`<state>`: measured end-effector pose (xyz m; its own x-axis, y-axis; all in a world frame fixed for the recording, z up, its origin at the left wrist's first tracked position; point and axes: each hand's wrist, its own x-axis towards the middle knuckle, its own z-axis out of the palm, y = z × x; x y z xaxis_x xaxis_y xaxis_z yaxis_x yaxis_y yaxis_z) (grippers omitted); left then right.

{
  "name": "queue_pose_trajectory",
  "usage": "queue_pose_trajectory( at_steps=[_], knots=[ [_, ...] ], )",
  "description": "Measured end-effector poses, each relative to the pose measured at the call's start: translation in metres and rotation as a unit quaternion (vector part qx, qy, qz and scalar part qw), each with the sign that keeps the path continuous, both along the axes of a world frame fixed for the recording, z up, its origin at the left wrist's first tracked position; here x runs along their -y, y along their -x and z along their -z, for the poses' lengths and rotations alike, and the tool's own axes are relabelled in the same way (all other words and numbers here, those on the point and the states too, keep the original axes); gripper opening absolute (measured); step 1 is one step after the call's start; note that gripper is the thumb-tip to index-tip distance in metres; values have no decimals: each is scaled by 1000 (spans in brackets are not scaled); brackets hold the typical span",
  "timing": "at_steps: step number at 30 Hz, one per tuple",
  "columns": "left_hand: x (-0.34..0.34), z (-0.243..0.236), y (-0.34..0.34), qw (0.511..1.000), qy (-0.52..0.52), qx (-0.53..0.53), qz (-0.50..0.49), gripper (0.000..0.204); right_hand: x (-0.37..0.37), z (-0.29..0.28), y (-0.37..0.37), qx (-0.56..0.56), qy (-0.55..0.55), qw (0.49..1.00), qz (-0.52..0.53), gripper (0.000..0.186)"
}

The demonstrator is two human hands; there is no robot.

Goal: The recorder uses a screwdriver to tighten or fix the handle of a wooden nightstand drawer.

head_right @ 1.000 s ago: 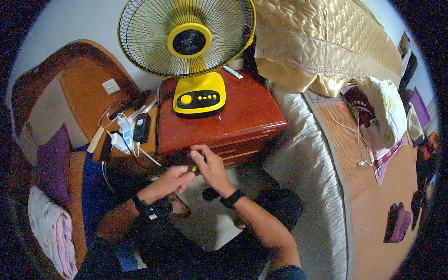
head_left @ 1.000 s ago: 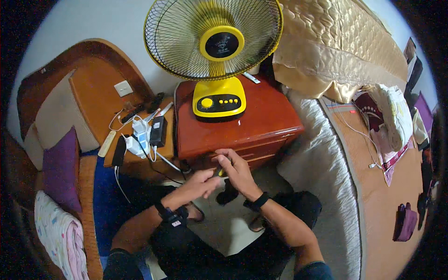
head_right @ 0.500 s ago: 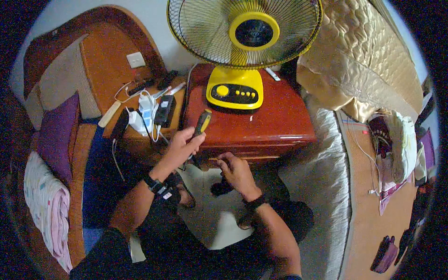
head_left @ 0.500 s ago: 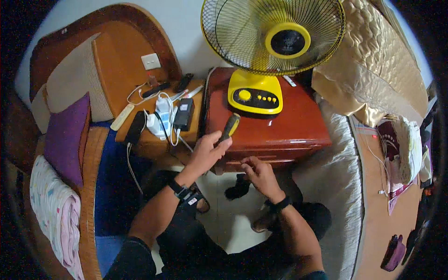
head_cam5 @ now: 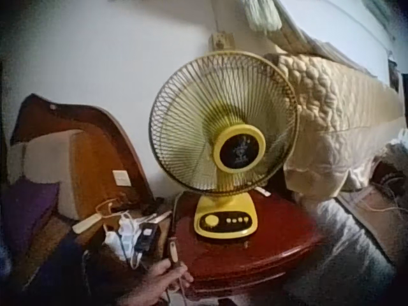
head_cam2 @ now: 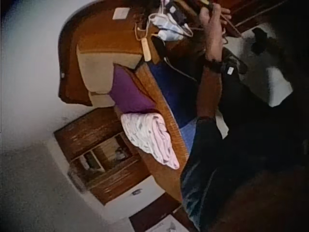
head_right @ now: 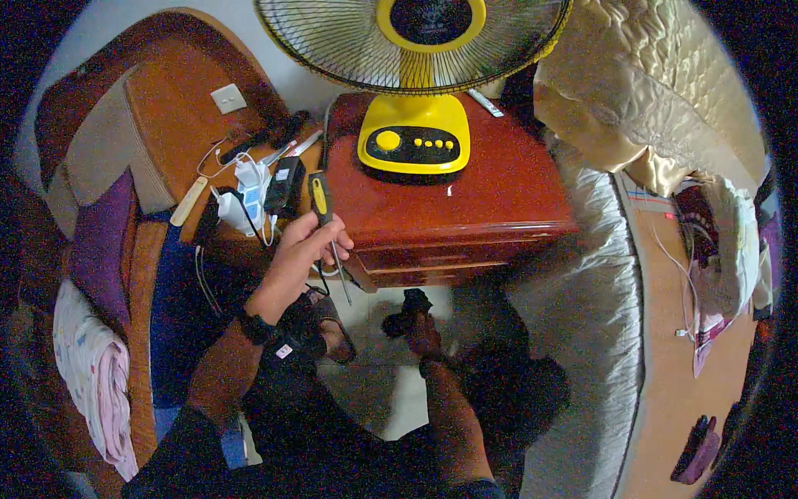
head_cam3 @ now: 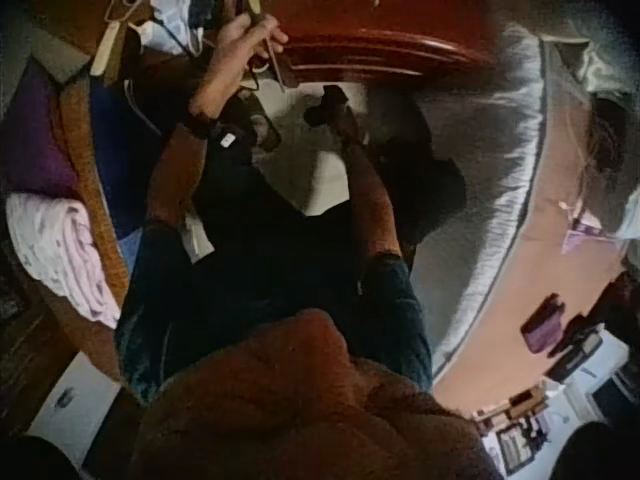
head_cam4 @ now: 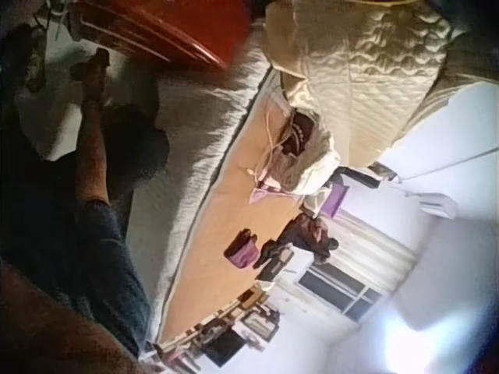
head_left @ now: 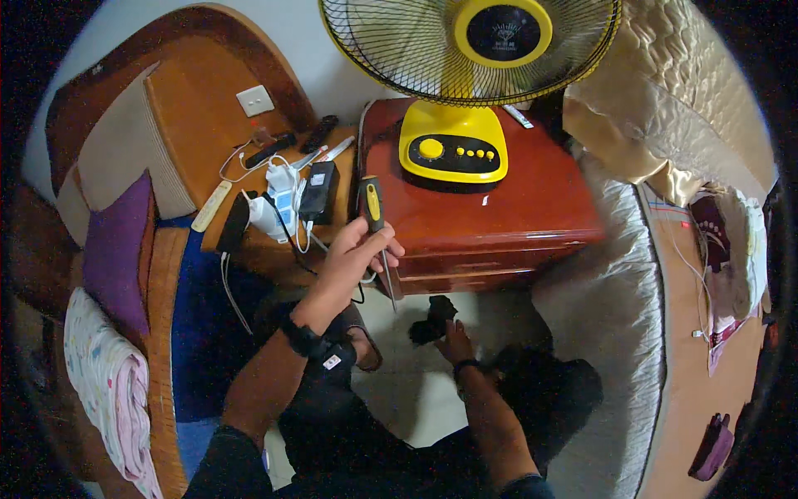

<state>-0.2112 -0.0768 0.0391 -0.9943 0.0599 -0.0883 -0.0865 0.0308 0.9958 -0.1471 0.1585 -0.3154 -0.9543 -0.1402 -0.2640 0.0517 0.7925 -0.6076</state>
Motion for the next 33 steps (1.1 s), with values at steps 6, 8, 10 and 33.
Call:
queue_pose_trajectory(
  at_steps=[6, 8, 10, 33],
  knots=[
    [-12, -19, -9, 999, 48, -6, -23, 22, 43, 27, -5, 21, -58, 998, 28, 76],
    [-16, -22, -15, 998, 57, 2, -19, 19, 56, 28, 0, 13, -88, 995, 39, 73],
    [-21, -24, -24, 998, 67, 5, -18, 18, 58, 51, 0, -5, -99, 993, 57, 67],
    [10, -21, -80, 944, -285, 5, -168, 22, 103, -175, 67, -393, 330, 809, 287, 16]
  ],
)
